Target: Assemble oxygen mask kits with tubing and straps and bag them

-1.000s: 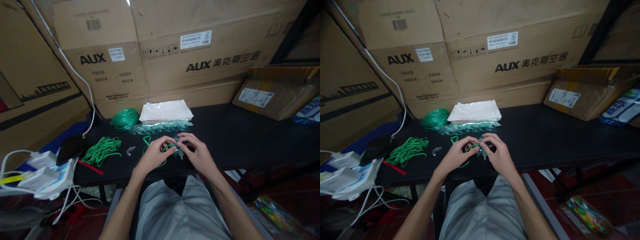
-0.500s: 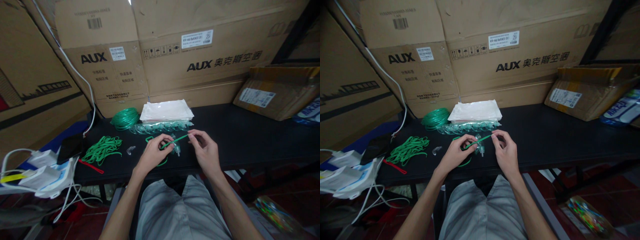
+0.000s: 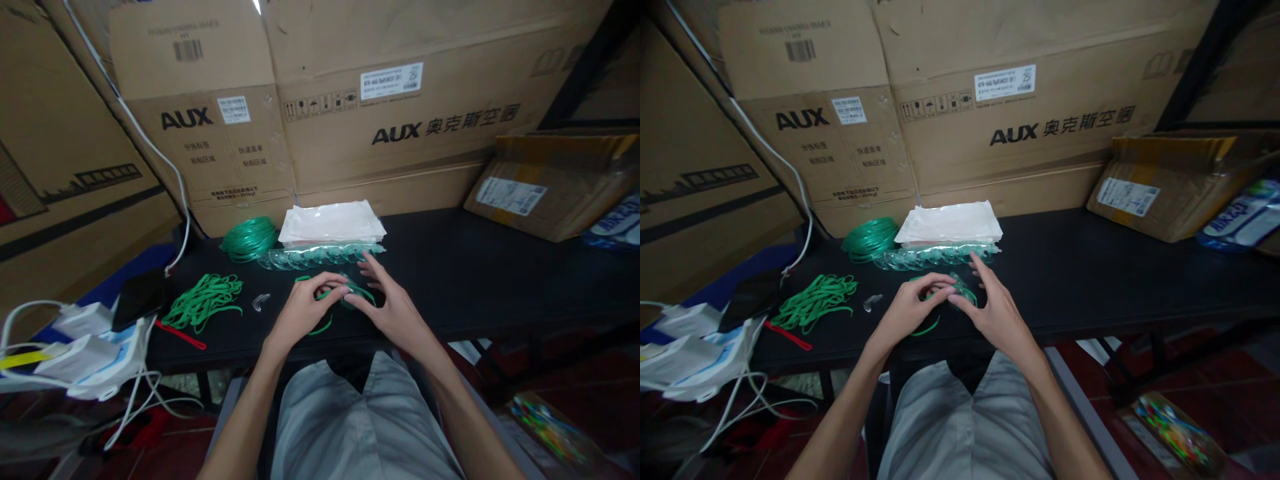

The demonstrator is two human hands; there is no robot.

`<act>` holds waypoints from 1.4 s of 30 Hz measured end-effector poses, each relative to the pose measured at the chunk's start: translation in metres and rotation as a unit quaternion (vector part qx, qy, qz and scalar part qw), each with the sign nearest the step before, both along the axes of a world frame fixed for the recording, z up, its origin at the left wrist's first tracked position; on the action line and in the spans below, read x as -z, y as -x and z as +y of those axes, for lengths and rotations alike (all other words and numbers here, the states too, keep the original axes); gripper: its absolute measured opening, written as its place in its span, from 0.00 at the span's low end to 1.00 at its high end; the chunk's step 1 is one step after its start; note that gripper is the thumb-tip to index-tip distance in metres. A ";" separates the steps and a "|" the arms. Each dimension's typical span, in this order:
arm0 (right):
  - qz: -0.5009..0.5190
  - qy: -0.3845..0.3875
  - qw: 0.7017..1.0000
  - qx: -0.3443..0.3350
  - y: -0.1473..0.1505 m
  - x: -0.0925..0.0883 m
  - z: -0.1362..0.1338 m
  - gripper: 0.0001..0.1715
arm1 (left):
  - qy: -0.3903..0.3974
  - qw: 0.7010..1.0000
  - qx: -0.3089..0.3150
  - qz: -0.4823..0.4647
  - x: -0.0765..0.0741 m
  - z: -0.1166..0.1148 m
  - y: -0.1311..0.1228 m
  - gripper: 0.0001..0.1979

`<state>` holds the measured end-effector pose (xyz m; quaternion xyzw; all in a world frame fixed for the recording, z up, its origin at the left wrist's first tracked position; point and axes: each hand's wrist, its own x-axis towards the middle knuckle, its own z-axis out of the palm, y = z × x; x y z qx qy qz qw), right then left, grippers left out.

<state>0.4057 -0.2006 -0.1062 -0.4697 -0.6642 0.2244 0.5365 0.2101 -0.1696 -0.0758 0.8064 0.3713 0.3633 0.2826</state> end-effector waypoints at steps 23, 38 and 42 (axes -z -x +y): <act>-0.054 0.009 0.996 -0.071 -0.003 -0.008 -0.004 0.23 | 0.075 0.967 -0.012 0.242 -0.051 -0.034 0.024 0.05; 0.058 0.108 0.984 -0.127 -0.010 -0.015 -0.008 0.18 | -0.005 0.981 0.005 0.192 -0.053 -0.030 0.023 0.11; 0.069 0.115 0.983 -0.129 -0.010 -0.015 -0.007 0.19 | -0.005 0.980 0.025 0.196 -0.053 -0.030 0.023 0.12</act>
